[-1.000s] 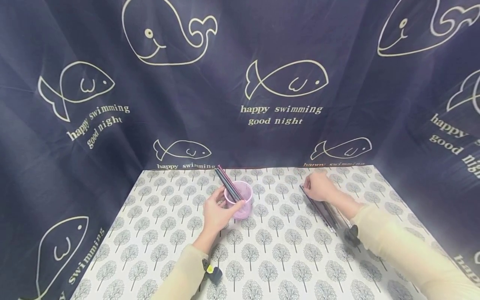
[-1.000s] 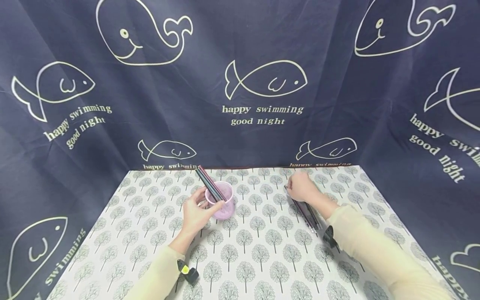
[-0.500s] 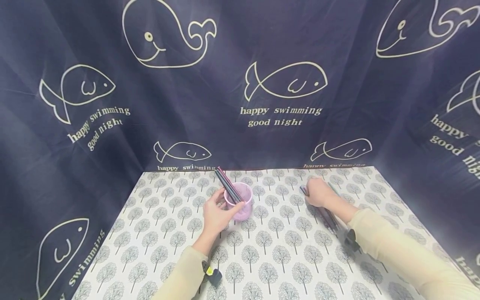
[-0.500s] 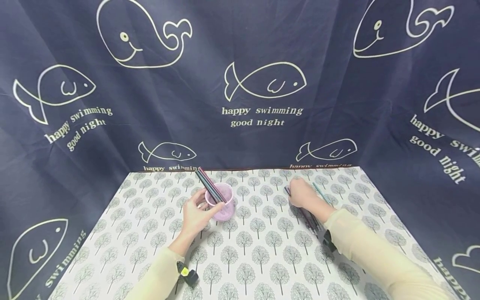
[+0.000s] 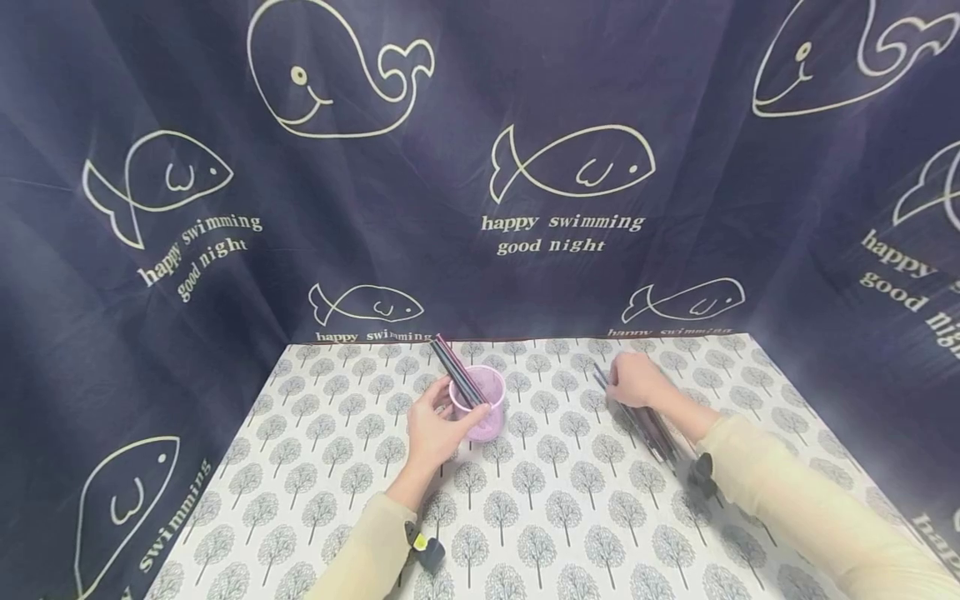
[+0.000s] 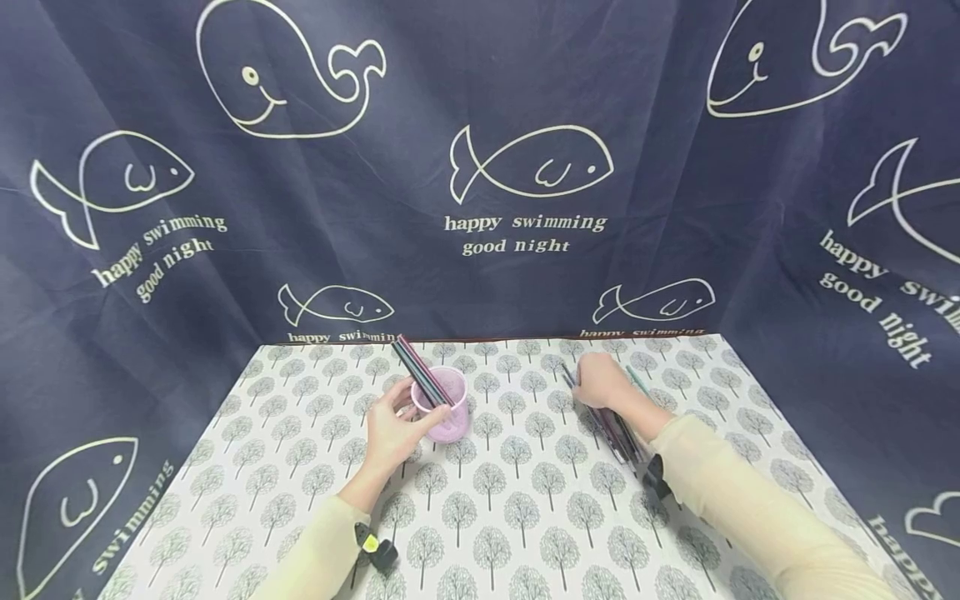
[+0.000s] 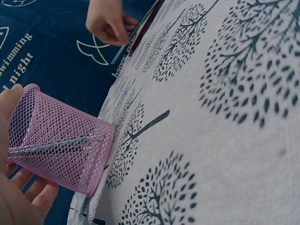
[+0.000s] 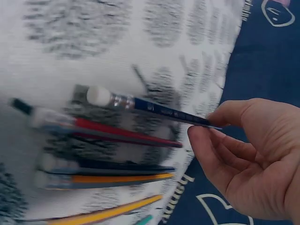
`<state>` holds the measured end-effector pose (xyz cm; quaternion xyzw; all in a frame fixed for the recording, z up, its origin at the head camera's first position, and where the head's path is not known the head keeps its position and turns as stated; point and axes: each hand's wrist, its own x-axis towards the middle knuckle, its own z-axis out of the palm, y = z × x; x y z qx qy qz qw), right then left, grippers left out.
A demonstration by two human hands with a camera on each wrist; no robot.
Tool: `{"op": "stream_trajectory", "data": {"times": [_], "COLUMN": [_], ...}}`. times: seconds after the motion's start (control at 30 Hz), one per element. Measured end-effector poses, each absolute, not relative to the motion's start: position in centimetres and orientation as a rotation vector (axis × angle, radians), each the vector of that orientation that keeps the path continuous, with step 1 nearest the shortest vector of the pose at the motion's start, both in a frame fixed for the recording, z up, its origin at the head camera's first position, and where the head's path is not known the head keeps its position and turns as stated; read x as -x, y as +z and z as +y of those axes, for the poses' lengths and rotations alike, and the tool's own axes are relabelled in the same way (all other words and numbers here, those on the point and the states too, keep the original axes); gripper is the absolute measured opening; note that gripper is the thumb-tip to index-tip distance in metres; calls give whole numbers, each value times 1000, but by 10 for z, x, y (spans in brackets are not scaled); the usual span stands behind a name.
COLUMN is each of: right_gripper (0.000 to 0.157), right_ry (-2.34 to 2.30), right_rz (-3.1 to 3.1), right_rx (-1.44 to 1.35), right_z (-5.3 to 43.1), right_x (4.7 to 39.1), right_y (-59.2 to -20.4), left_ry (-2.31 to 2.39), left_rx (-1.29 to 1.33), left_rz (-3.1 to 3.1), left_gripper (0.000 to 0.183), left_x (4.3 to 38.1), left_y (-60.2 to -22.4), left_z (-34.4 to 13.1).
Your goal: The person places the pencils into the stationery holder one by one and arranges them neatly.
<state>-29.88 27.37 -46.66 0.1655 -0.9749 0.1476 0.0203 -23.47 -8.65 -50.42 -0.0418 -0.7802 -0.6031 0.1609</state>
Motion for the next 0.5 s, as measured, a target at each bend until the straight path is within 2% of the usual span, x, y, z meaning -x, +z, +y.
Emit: {"op": "stream_trajectory", "data": {"times": [0.33, 0.5], "right_gripper": [5, 4], "right_ry": [583, 683], "right_rz": [-2885, -2802], "right_rx": [-467, -438], "right_z": [262, 253], "right_x": [313, 319], "right_y": [-429, -413], "left_ry": [-1739, -1737], "left_rx": [106, 120], "left_rz": [-2234, -2225], "left_gripper": [72, 72], "left_x": [235, 235], "left_y": [-506, -505], "left_z": [-87, -87]}}
